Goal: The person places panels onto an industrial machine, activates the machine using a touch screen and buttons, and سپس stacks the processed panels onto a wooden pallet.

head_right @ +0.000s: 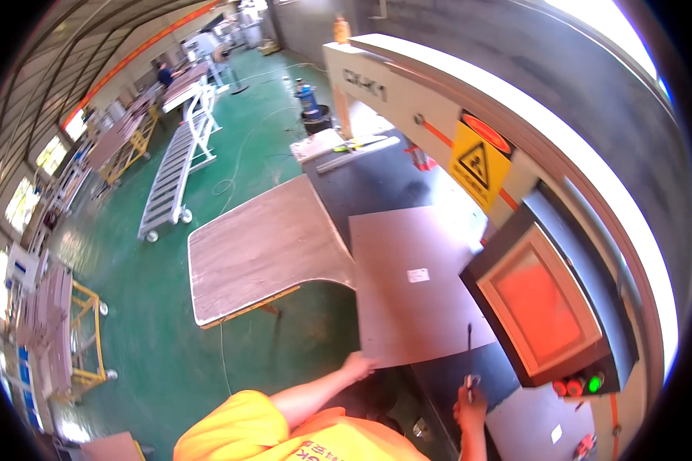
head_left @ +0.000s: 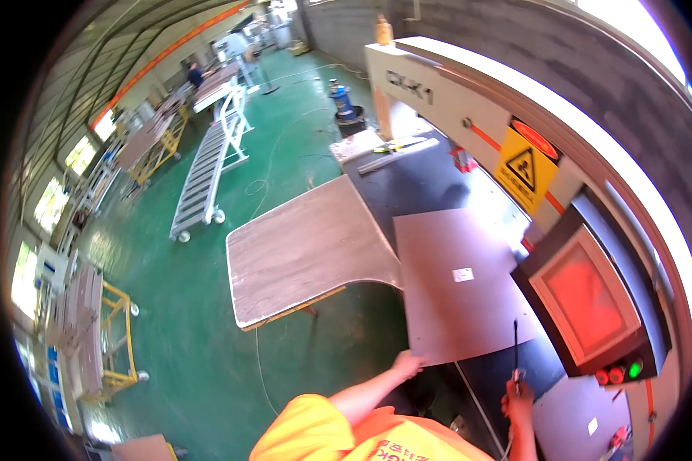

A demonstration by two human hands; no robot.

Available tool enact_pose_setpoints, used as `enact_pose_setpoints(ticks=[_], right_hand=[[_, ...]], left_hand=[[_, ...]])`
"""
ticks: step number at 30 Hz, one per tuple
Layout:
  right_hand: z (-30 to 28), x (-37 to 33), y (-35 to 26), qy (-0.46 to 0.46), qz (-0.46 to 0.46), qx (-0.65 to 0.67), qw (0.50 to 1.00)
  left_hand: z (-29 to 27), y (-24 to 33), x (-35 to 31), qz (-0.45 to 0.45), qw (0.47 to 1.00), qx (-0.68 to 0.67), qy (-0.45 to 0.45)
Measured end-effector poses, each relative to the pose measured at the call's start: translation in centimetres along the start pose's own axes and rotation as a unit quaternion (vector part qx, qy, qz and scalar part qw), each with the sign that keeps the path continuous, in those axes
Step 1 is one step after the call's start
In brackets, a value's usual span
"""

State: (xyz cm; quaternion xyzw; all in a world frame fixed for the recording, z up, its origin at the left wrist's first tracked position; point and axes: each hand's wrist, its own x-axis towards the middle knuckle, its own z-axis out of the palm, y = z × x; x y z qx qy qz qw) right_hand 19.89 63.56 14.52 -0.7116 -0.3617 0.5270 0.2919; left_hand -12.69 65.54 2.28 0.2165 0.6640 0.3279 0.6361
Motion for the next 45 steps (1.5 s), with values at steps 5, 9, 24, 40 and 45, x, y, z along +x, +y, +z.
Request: enact_pose_setpoints(ticks=[5, 9, 24, 40, 45], right_hand=[[-1.4, 6.2, 3.4, 0.075, -0.136, -0.034, 0.987], [5.3, 4.3, -1.2, -0.113, 0.032, 0.15, 0.982], [33.7, -1.4, -7.9, -0.144, 0.05, 0.225, 0.962], [27.1, -5.0, -0.5, 0.053, 0.018, 0.24, 0.969], [22.6, -4.8, 0.2, 0.155, 0.062, 0.19, 0.967]], left_hand=[[-12.7, 0.4, -7.0, -0.057, 0.989, -0.128, 0.048], [-21.1, 4.4, -10.8, -0.016, 0.961, -0.207, 0.182], [-26.0, 10.0, -8.6, 0.116, 0.961, -0.252, -0.014], [-27.6, 29.9, 11.3, 0.24, 0.9, 0.362, -0.032], [-21.2, 26.1, 16.6, 0.363, 0.603, 0.705, -0.083]])
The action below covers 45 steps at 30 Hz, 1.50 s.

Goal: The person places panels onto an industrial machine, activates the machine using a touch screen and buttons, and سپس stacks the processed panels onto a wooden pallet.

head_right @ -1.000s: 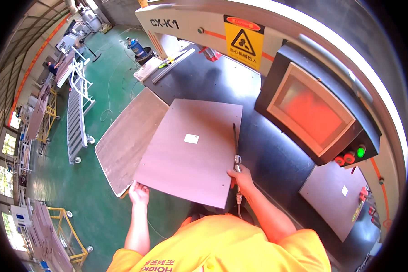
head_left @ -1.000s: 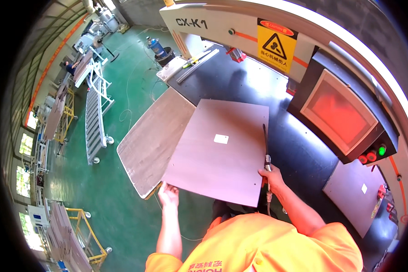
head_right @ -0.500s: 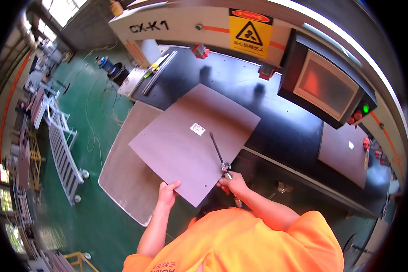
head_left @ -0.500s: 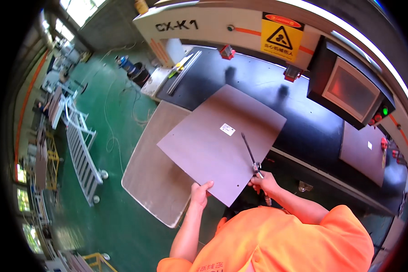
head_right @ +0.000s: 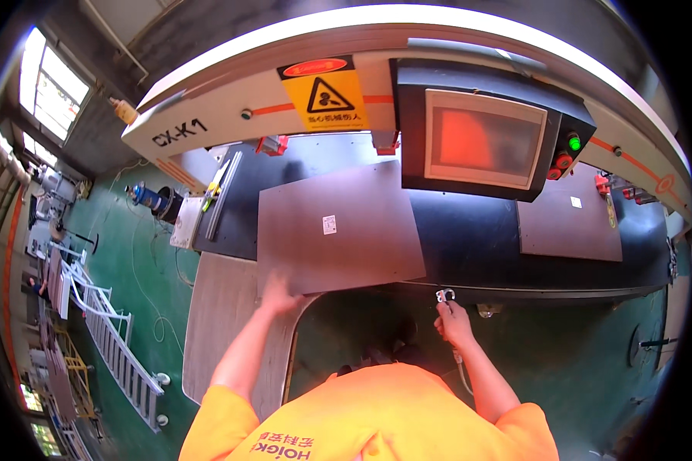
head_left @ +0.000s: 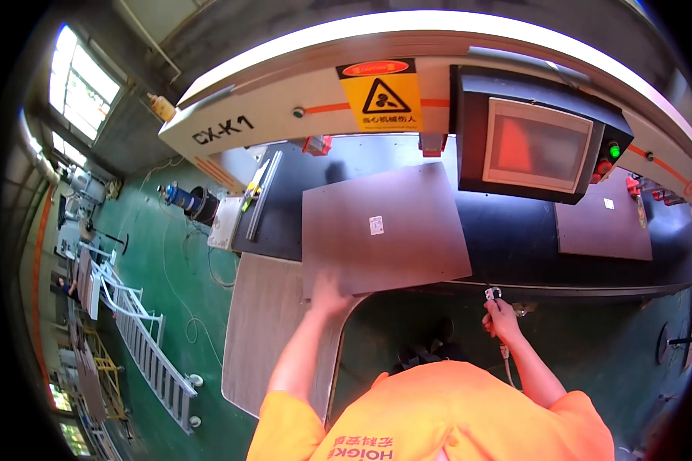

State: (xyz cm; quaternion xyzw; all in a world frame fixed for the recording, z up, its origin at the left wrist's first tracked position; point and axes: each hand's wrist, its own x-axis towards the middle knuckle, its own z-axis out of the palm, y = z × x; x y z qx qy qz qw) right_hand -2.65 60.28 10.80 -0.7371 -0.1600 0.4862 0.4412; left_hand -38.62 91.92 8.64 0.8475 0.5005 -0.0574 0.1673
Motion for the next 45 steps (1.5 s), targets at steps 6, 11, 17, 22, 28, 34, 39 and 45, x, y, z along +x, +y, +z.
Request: enact_pose_setpoints(ticks=[6, 11, 17, 22, 28, 34, 39, 45], right_hand=[[-0.1, -0.8, -1.4, -0.096, -0.03, -0.182, 0.978], [-1.4, -1.7, -1.3, 0.019, 0.078, 0.042, 0.996], [1.0, -1.9, -0.3, 0.084, 0.039, 0.11, 0.99], [5.6, -2.9, -0.4, 0.127, 0.055, 0.158, 0.978], [8.7, -3.5, -1.7, 0.131, 0.074, 0.148, 0.978], [9.9, -2.6, -4.4, 0.174, 0.062, 0.168, 0.968], [10.7, -2.4, -4.0, 0.166, 0.053, 0.166, 0.971], [12.0, -3.9, -2.9, 0.153, 0.076, 0.138, 0.976]], left_hand=[[-1.0, 8.1, 4.4, 0.114, 0.98, 0.122, -0.109], [-3.7, 9.3, 8.7, 0.158, 0.959, 0.152, -0.181], [-4.1, 7.6, 16.8, 0.18, 0.952, 0.191, -0.157], [-5.4, 5.6, 22.1, 0.217, 0.949, 0.189, -0.127], [-6.7, 5.1, 25.4, 0.238, 0.944, 0.185, -0.137], [-7.9, 5.1, 26.4, 0.247, 0.938, 0.186, -0.155], [-7.5, 6.4, 26.0, 0.236, 0.941, 0.193, -0.146], [-6.5, 7.0, 26.5, 0.201, 0.949, 0.193, -0.145]])
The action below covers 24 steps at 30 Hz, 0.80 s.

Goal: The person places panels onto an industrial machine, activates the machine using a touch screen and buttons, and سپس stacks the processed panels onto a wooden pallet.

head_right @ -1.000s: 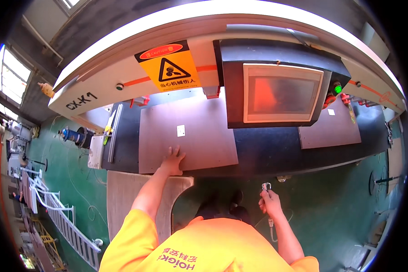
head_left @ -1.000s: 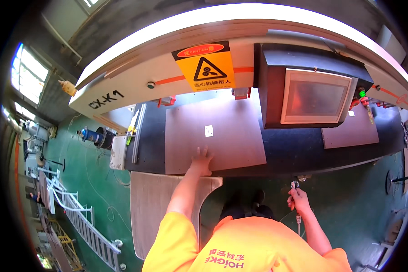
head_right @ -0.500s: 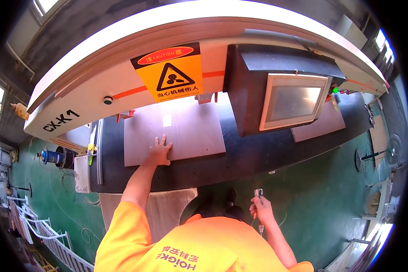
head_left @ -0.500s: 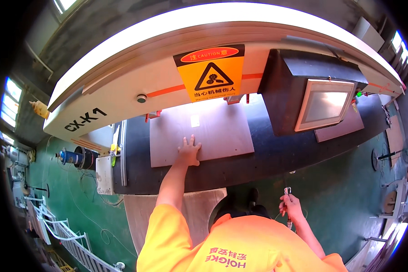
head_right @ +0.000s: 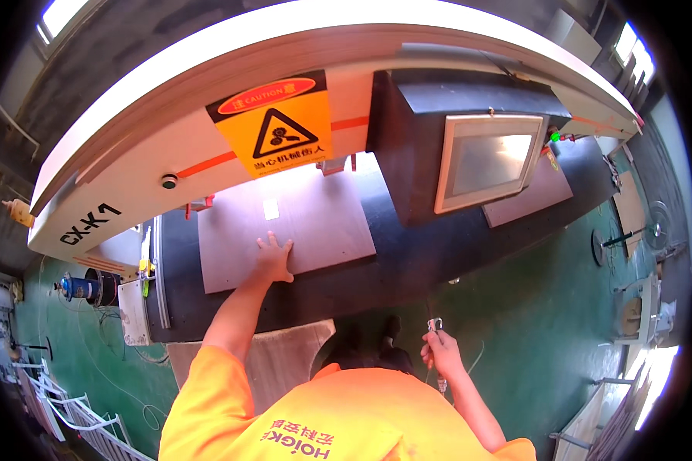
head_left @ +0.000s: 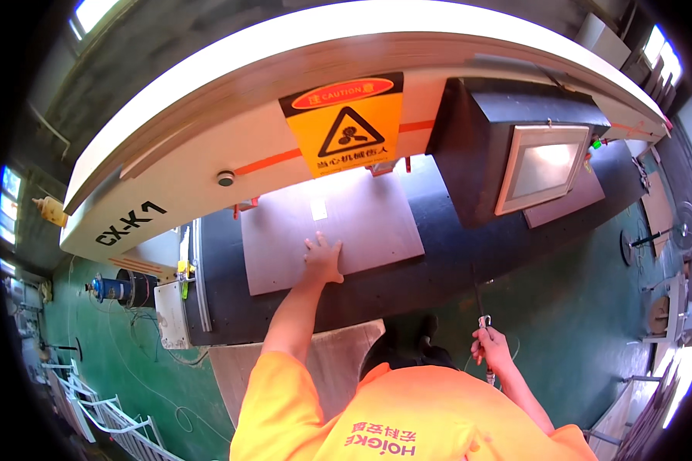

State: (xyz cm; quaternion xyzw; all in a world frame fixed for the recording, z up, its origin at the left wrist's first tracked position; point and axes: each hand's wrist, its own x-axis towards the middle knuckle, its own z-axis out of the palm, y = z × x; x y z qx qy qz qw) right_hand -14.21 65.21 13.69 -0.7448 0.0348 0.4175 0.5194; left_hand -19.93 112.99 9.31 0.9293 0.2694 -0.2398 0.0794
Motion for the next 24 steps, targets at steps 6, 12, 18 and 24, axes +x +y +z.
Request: enact_pose_setpoints(ticks=[6, 12, 18, 24], right_hand=[[-1.9, -2.6, 1.7, 0.034, -0.004, 0.05, 0.998], [-5.5, -5.2, 2.9, 0.048, 0.002, 0.024, 0.999], [-10.9, -8.9, 6.3, 0.114, -0.018, -0.002, 0.993], [-22.3, -10.8, 16.0, 0.296, -0.074, 0.032, 0.952]], left_hand=[[1.9, 0.5, 1.4, 0.018, 0.999, 0.002, 0.033], [4.4, 6.7, -2.6, 0.162, 0.97, -0.064, 0.172], [11.7, 22.0, -11.7, 0.414, 0.892, -0.098, 0.153], [20.1, 29.8, -21.0, 0.398, 0.907, -0.13, -0.031]])
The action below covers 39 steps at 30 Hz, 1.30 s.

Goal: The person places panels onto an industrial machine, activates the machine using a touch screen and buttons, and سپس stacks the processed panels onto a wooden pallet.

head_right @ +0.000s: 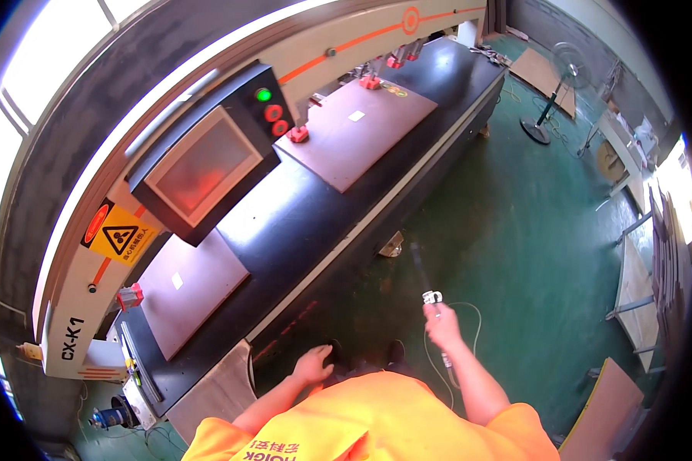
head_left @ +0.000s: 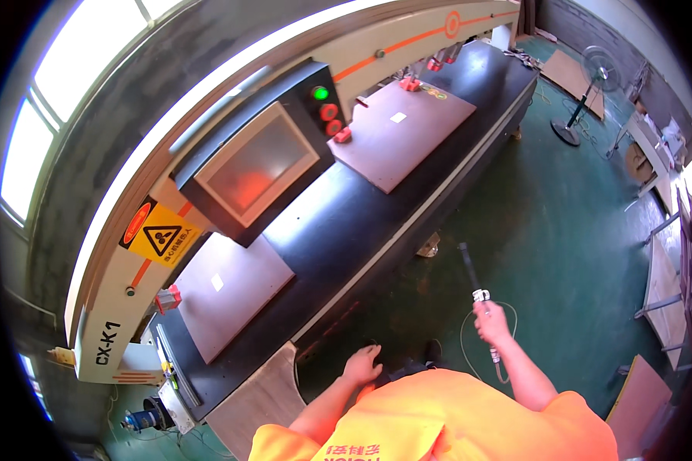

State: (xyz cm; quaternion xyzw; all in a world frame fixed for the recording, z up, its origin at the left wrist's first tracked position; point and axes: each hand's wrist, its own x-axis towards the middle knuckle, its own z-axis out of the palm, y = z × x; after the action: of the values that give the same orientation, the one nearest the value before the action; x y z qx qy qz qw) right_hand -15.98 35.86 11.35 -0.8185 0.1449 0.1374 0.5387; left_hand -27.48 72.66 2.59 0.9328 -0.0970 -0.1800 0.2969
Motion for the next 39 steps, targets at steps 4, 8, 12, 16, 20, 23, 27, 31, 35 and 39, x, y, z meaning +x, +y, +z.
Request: enact_pose_setpoints(ticks=[4, 8, 12, 16, 20, 23, 27, 31, 35, 39], right_hand=[[-7.2, 1.8, 1.1, 0.031, 0.132, 0.151, 0.979], [-8.9, 1.8, 1.4, -0.018, 0.125, 0.186, 0.974], [-6.9, 0.8, 0.9, -0.108, 0.131, 0.183, 0.968], [-6.1, 0.0, 1.0, -0.209, 0.089, 0.127, 0.966], [-7.3, 0.9, 1.3, -0.189, 0.075, 0.135, 0.97], [-8.7, 1.4, 1.0, -0.179, 0.076, 0.15, 0.969], [-9.1, 1.3, 1.0, -0.182, 0.066, 0.155, 0.969], [-8.6, 1.0, 1.5, -0.201, 0.067, 0.159, 0.964], [-8.5, 1.5, 2.8, -0.176, 0.066, 0.192, 0.963], [-8.4, 2.0, 2.1, -0.162, 0.069, 0.198, 0.964]], left_hand=[[3.5, 1.3, -2.7, -0.143, 0.988, -0.026, -0.047], [5.6, 0.5, -5.7, -0.275, 0.959, -0.052, -0.035], [6.1, 1.5, -7.9, -0.35, 0.933, -0.08, -0.024], [8.0, 3.0, -8.2, -0.363, 0.919, -0.151, -0.013], [10.0, 5.7, -7.4, -0.357, 0.913, -0.197, 0.014], [9.1, 7.9, -6.7, -0.356, 0.908, -0.219, -0.012], [11.0, 6.1, -6.6, -0.347, 0.907, -0.238, 0.006], [12.7, 3.0, -6.8, -0.359, 0.882, -0.305, 0.028], [12.1, 2.8, -6.1, -0.367, 0.889, -0.271, 0.029], [12.6, 1.7, -6.1, -0.344, 0.911, -0.227, 0.024]])
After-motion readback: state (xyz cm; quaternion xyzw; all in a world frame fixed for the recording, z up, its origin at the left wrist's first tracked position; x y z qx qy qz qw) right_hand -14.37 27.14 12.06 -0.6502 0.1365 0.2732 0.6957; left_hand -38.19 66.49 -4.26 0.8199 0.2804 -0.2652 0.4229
